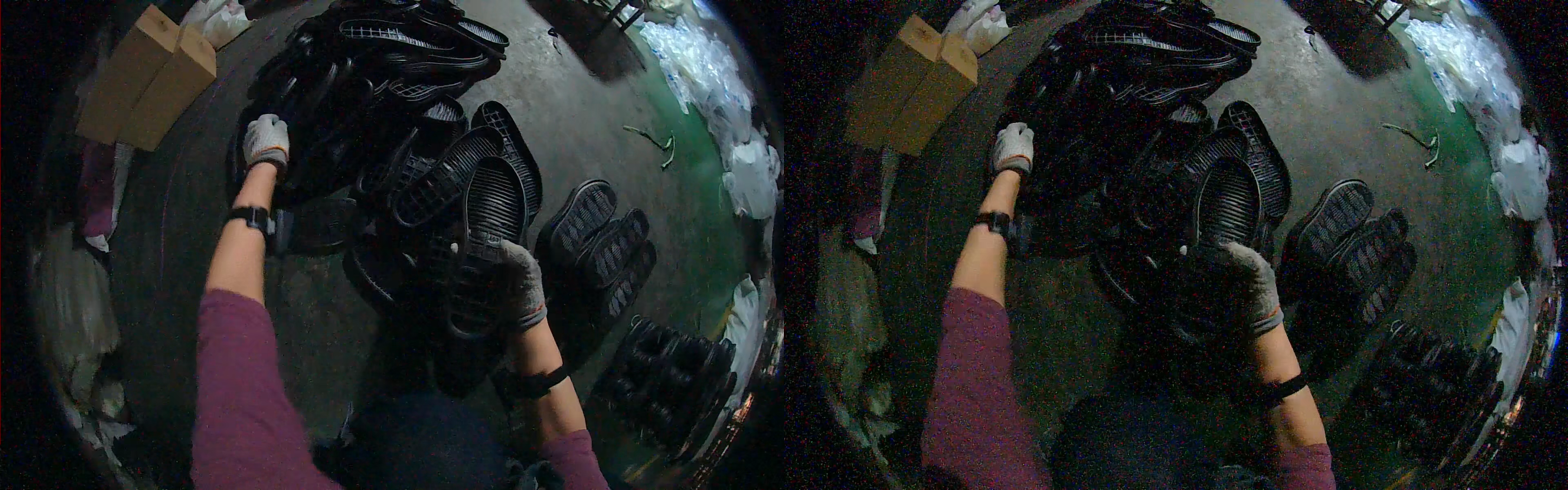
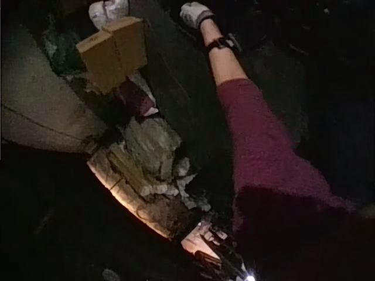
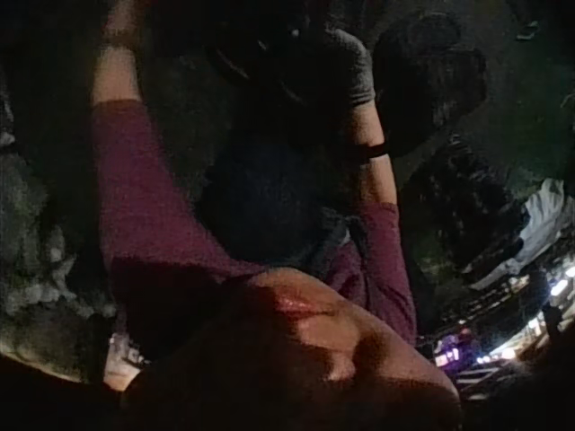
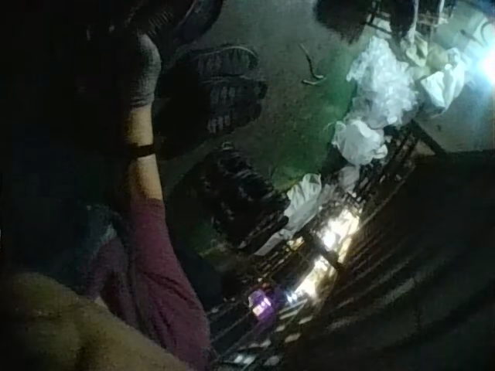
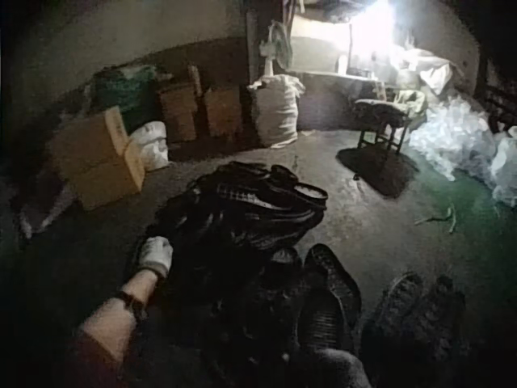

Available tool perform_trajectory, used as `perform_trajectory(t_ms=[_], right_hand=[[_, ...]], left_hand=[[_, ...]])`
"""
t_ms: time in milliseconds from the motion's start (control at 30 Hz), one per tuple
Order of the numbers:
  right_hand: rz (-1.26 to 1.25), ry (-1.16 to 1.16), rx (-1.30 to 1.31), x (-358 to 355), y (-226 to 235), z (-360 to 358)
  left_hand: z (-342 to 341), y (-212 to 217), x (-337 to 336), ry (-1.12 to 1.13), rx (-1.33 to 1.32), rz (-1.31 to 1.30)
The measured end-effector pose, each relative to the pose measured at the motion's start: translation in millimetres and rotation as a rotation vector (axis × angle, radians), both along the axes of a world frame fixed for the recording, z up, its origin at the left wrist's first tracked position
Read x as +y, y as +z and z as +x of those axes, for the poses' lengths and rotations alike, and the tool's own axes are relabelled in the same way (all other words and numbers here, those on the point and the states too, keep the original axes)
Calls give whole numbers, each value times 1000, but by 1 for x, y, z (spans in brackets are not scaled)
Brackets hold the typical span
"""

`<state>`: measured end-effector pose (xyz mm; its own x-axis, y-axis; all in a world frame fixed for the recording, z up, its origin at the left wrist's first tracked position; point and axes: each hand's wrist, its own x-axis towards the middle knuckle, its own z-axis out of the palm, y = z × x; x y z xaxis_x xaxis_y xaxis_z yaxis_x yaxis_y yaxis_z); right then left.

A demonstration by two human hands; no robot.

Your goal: Sorting and stacking black shoe soles on the floor of a manufacturing storage area.

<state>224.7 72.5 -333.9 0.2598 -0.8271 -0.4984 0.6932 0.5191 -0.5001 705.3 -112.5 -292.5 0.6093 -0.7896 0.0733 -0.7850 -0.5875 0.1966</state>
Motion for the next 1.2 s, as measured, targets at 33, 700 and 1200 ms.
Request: perform_trajectory(t_ms=[33, 700, 1200], right_hand=[[0, -14, 13, 2, -4, -8], [67, 41, -67, -10, 75, 3], [21, 135, -393, -19, 61, -17]], left_hand=[[-1, -3, -8, -14, 13, 0], [-24, -28, 16, -389, 666, -137], [14, -7, -25, -260, 515, 133]])
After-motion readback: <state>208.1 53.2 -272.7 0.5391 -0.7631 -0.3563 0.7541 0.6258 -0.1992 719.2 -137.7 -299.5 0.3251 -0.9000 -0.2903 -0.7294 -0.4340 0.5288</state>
